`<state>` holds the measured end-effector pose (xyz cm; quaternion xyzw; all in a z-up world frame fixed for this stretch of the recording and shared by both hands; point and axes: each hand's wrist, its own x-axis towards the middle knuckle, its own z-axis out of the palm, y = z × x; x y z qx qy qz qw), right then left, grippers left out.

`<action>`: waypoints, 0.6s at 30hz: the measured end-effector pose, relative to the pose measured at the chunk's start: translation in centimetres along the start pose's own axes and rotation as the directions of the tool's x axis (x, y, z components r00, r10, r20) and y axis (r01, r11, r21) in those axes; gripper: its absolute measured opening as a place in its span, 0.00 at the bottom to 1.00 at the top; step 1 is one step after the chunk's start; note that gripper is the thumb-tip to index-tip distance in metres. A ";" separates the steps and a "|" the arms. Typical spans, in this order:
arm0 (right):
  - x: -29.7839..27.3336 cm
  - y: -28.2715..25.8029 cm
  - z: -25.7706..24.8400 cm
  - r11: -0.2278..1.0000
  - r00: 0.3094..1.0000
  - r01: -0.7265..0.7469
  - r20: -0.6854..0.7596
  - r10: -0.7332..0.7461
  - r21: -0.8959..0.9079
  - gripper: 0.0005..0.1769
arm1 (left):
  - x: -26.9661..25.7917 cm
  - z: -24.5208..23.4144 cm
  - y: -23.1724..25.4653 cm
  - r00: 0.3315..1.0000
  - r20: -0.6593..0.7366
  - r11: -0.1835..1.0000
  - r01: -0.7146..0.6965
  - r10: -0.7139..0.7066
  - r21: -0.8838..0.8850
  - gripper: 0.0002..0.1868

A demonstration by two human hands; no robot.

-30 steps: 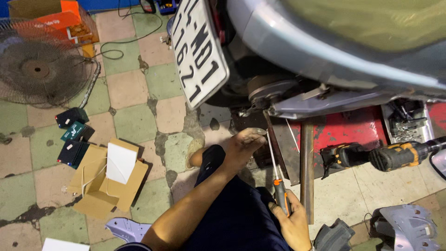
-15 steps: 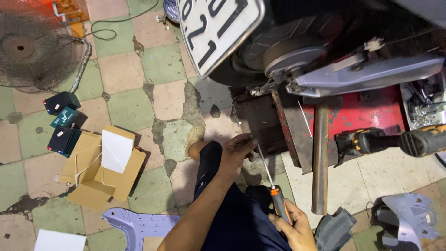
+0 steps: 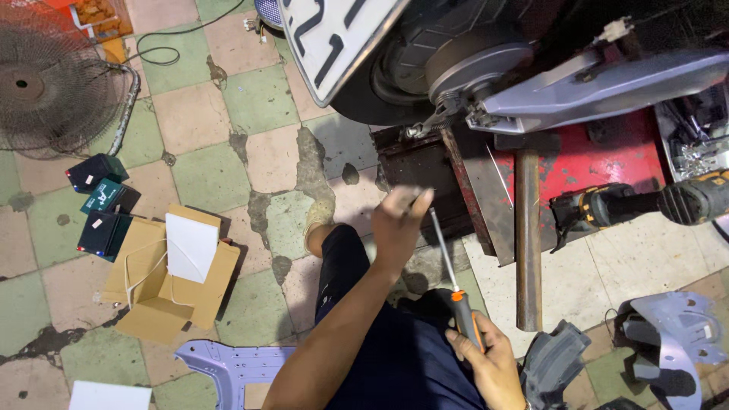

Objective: The person uses a hammer and a pry tool to loosen parts near the rear wheel of a scooter. They remove a screw with a screwdriver and a bolt using an impact driver while handling small wires and pins by hand.

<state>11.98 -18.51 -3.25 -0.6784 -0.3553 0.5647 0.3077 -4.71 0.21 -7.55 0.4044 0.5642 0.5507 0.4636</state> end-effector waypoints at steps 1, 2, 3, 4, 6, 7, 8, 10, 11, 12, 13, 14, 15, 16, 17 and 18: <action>0.0 0.1 -0.1 0.999 1.000 0.011 -0.022 -0.010 0.051 0.10 | 1.0 1.0 1.3 0.996 -0.034 0.995 -0.084 0.086 0.052 0.14; -0.1 0.2 -0.2 0.998 0.999 0.005 -0.039 -0.003 0.067 0.10 | 1.7 2.1 2.7 0.993 -0.038 0.994 -0.113 0.113 -0.010 0.13; -0.1 0.3 -0.2 0.996 0.998 0.001 -0.058 0.004 0.085 0.10 | 2.3 3.1 4.0 0.989 -0.043 0.987 -0.141 0.139 -0.072 0.12; -0.2 0.4 -0.3 0.995 0.997 -0.004 -0.076 0.012 0.102 0.09 | 3.1 3.9 5.2 0.985 -0.047 0.983 -0.168 0.164 -0.080 0.12; -0.4 0.6 -0.4 0.994 0.996 -0.008 -0.086 0.017 0.113 0.09 | 4.8 5.2 6.9 0.974 -0.057 0.971 -0.222 0.217 -0.090 0.15; -0.5 0.7 -0.5 0.993 0.996 -0.009 -0.090 0.020 0.120 0.09 | 5.3 5.6 7.4 0.962 -0.060 0.961 -0.270 0.267 -0.050 0.14; -0.5 0.7 -0.5 0.993 0.995 -0.016 -0.098 0.028 0.120 0.09 | 5.6 5.9 7.6 0.946 -0.061 0.948 -0.318 0.317 -0.010 0.13; -0.6 0.9 -0.6 0.992 0.993 -0.031 -0.112 0.045 0.124 0.09 | 6.2 6.3 7.6 0.929 -0.065 0.931 -0.363 0.364 0.033 0.12; -0.5 0.9 -0.7 0.991 0.991 -0.042 -0.122 0.057 0.127 0.09 | 6.5 6.3 7.4 0.929 -0.071 0.931 -0.363 0.364 0.034 0.12; -0.5 0.9 -0.9 0.990 0.989 -0.052 -0.131 0.069 0.130 0.09 | 6.8 6.4 7.2 0.928 -0.077 0.931 -0.362 0.364 0.036 0.12; -0.6 0.9 -1.0 0.989 0.987 -0.066 -0.140 0.084 0.133 0.09 | 6.9 6.4 6.9 0.945 -0.077 0.948 -0.318 0.318 0.021 0.12; -0.6 0.8 -1.2 0.993 0.990 0.000 -0.137 0.017 0.120 0.08 | 7.1 6.4 6.6 0.959 -0.076 0.962 -0.272 0.272 0.007 0.11; -0.5 0.6 -1.4 0.992 0.990 0.064 -0.129 -0.050 0.109 0.08 | 7.1 6.3 6.3 0.971 -0.077 0.974 -0.226 0.225 -0.004 0.11; -0.5 0.5 -1.6 0.987 0.986 0.128 -0.119 -0.116 0.098 0.07 | 7.1 6.4 6.1 0.961 -0.089 0.965 -0.263 0.261 -0.013 0.11; -0.5 0.3 -1.7 0.995 0.991 0.072 -0.120 -0.063 0.073 0.06 | 7.2 6.4 5.9 0.948 -0.105 0.953 -0.303 0.299 -0.021 0.10; -0.5 0.1 -1.9 0.999 0.993 0.016 -0.121 -0.010 0.048 0.05 | 7.2 6.4 5.8 0.934 -0.120 0.939 -0.342 0.336 -0.029 0.10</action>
